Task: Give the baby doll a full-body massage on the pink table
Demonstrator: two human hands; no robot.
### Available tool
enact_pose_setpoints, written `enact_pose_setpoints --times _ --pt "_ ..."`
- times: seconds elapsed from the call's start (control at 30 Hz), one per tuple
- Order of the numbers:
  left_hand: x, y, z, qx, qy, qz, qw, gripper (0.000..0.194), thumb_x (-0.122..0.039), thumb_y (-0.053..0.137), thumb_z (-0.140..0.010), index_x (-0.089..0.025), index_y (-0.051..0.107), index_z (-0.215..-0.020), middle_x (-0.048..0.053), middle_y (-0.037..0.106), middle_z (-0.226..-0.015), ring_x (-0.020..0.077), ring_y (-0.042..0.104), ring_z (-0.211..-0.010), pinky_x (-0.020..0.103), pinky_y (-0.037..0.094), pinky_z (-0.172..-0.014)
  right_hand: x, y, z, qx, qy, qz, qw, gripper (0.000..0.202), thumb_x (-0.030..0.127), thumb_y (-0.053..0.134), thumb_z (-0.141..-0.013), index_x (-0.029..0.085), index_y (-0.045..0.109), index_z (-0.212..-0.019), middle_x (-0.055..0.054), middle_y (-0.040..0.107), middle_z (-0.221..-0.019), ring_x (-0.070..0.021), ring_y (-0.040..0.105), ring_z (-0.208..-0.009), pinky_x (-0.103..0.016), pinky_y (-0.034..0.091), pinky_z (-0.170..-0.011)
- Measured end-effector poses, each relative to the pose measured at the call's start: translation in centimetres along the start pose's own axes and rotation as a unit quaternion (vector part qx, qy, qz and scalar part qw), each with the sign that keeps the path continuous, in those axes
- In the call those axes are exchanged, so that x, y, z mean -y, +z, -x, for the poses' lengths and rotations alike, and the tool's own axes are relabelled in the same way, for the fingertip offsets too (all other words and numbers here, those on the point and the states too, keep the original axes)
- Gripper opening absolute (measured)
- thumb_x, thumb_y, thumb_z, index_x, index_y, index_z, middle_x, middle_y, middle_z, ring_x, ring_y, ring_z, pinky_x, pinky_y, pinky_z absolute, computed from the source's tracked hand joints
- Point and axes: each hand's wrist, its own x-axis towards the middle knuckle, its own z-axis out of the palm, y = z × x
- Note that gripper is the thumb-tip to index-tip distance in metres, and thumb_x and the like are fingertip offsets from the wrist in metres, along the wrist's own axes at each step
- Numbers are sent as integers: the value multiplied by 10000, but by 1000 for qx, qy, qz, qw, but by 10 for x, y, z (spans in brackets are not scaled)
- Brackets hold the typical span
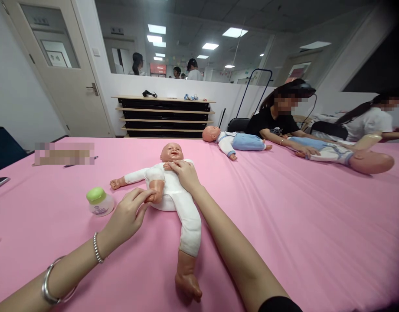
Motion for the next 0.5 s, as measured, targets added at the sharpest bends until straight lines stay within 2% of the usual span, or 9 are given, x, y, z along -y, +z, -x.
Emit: enact_pose_setpoints --times 0.13,0.23,0.3,0.37,0.43,0.5 --pt "-13 -9 5 -11 19 -16 1000 244 -131 408 -892 -194 522 -1098 38 570 -895 154 550 -823 272 457 -711 -2 -13 -2 -19 37 -21 999 301 242 433 -910 284 591 -1163 -32 613 -1174 -203 545 -1053 -347 394 -904" --pt "-30 -23 17 -18 57 -29 998 285 -103 423 -875 -185 518 -1131 51 564 -871 158 534 -796 280 444 -689 -12 -27 -4 -91 129 -70 985 330 207 450 -872 221 563 -1182 -74 624 -1127 -214 567 -999 -347 424 -880" --pt "-42 -31 28 -9 87 -25 996 317 -80 425 -864 -187 522 -1146 63 571 -883 164 529 -798 287 437 -688 -27 -35 -5 -176 205 -123 955 377 182 436 -849 186 514 -1217 -95 598 -1163 -213 552 -1040 -351 424 -905" --pt "-53 -37 41 0 112 -24 993 325 -69 423 -859 -184 533 -1142 73 583 -891 169 530 -798 297 431 -692 -48 -38 -4 -259 275 -168 910 427 148 415 -824 163 463 -1248 -111 539 -1251 -204 508 -1130 -360 395 -963" --pt "-60 -38 54 1 141 -40 989 279 -123 417 -882 -153 550 -1126 80 595 -856 174 530 -766 319 427 -701 -72 -36 1 -308 334 -205 867 443 114 402 -799 134 449 -1239 -130 519 -1276 -190 486 -1172 -368 359 -1010" --pt "-66 -37 65 -5 179 -75 981 276 -214 376 -919 -120 582 -1077 73 600 -782 169 529 -708 334 419 -702 -94 -30 10 -329 384 -248 826 395 111 398 -796 113 472 -1184 -141 555 -1228 -175 520 -1136 -360 359 -1015"
